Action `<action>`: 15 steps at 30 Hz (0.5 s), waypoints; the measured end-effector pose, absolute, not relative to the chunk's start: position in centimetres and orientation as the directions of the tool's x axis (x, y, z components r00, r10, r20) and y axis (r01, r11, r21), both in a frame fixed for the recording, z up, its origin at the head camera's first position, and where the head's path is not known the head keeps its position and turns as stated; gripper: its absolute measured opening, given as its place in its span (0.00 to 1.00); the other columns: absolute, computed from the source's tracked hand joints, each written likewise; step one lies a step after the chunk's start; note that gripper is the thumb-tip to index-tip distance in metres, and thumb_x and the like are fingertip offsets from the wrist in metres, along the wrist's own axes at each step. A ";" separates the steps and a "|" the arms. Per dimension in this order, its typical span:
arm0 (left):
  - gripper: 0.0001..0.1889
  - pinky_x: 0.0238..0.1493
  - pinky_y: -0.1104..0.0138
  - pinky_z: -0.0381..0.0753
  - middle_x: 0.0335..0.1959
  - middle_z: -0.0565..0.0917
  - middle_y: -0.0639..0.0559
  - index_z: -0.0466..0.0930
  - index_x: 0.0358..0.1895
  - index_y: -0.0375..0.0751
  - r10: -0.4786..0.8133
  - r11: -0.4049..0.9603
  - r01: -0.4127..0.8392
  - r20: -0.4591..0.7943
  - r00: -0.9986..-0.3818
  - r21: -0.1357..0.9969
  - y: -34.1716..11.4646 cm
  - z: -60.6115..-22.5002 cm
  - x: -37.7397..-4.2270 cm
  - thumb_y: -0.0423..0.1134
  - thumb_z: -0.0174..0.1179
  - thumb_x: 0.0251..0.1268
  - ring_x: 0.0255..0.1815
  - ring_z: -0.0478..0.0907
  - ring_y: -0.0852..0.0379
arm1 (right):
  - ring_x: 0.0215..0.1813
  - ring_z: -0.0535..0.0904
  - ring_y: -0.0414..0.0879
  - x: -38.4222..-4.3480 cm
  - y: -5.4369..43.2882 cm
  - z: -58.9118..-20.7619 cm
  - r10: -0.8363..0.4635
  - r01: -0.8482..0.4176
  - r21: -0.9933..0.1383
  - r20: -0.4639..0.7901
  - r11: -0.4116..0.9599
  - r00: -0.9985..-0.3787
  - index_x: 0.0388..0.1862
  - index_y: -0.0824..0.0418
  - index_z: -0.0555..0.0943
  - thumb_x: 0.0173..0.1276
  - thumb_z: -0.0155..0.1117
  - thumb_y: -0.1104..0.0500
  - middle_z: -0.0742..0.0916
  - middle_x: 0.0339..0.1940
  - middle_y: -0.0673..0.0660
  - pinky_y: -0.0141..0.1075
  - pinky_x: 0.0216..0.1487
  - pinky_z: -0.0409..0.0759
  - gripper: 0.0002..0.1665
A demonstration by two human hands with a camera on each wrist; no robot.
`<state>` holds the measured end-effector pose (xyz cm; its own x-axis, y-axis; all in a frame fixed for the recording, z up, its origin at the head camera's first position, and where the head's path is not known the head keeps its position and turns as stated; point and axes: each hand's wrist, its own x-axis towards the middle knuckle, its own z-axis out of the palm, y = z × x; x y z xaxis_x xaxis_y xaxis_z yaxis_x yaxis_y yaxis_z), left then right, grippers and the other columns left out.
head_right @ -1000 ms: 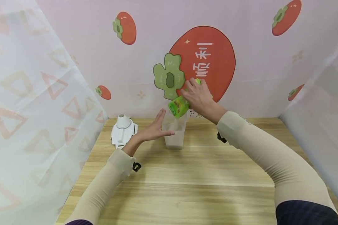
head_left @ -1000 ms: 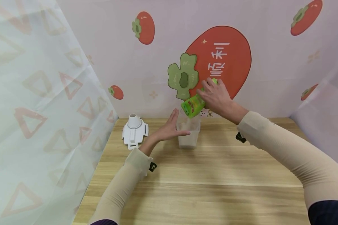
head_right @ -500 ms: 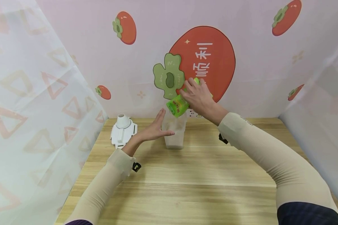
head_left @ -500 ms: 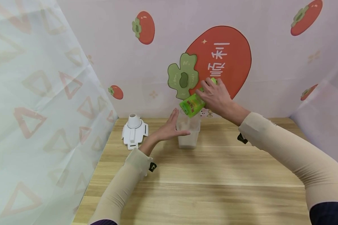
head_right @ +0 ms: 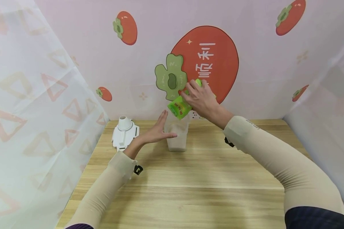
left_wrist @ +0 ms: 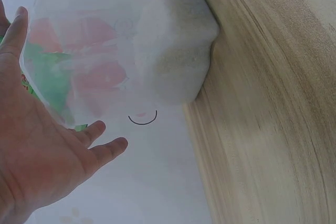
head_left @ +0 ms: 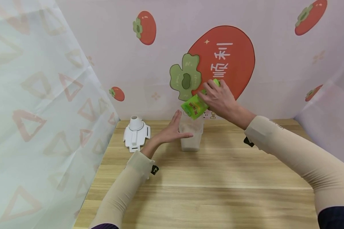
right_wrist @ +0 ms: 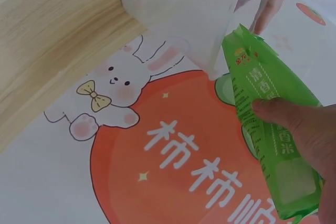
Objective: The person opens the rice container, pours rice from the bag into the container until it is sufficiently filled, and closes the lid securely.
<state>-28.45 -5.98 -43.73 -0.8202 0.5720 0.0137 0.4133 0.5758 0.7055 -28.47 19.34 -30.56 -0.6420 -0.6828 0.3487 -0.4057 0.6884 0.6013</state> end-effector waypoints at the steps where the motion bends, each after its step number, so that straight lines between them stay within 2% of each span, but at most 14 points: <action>1: 0.66 0.86 0.48 0.48 0.88 0.27 0.43 0.25 0.87 0.43 0.572 0.578 0.416 0.015 -0.820 0.702 -6.0 -43.8 -28.5 0.63 0.68 0.67 0.89 0.32 0.45 | 0.62 0.76 0.64 -28.4 19.4 -30.5 -0.683 -0.405 0.601 0.351 0.689 -0.640 0.66 0.56 0.82 0.52 0.89 0.44 0.80 0.56 0.67 0.63 0.61 0.81 0.44; 9: 0.66 0.85 0.48 0.49 0.88 0.28 0.40 0.26 0.87 0.40 0.571 0.576 0.420 0.023 -0.821 0.702 -5.9 -43.8 -28.5 0.63 0.69 0.66 0.89 0.33 0.44 | 0.62 0.76 0.65 -28.3 19.5 -30.6 -0.681 -0.420 0.579 0.357 0.698 -0.639 0.67 0.56 0.80 0.52 0.89 0.45 0.80 0.57 0.68 0.64 0.60 0.81 0.45; 15: 0.66 0.85 0.47 0.49 0.88 0.28 0.41 0.27 0.87 0.39 0.567 0.575 0.417 0.024 -0.823 0.704 -5.9 -43.7 -28.4 0.63 0.69 0.66 0.89 0.34 0.43 | 0.62 0.76 0.64 -28.2 19.7 -30.6 -0.658 -0.418 0.558 0.344 0.717 -0.669 0.69 0.55 0.79 0.52 0.89 0.44 0.79 0.56 0.67 0.64 0.61 0.80 0.46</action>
<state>-28.36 -5.87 -43.68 -0.8230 0.5675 0.0237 0.4169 0.5753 0.7037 -28.16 19.69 -30.59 -0.6694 -0.6582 0.3444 -0.4177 0.7169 0.5582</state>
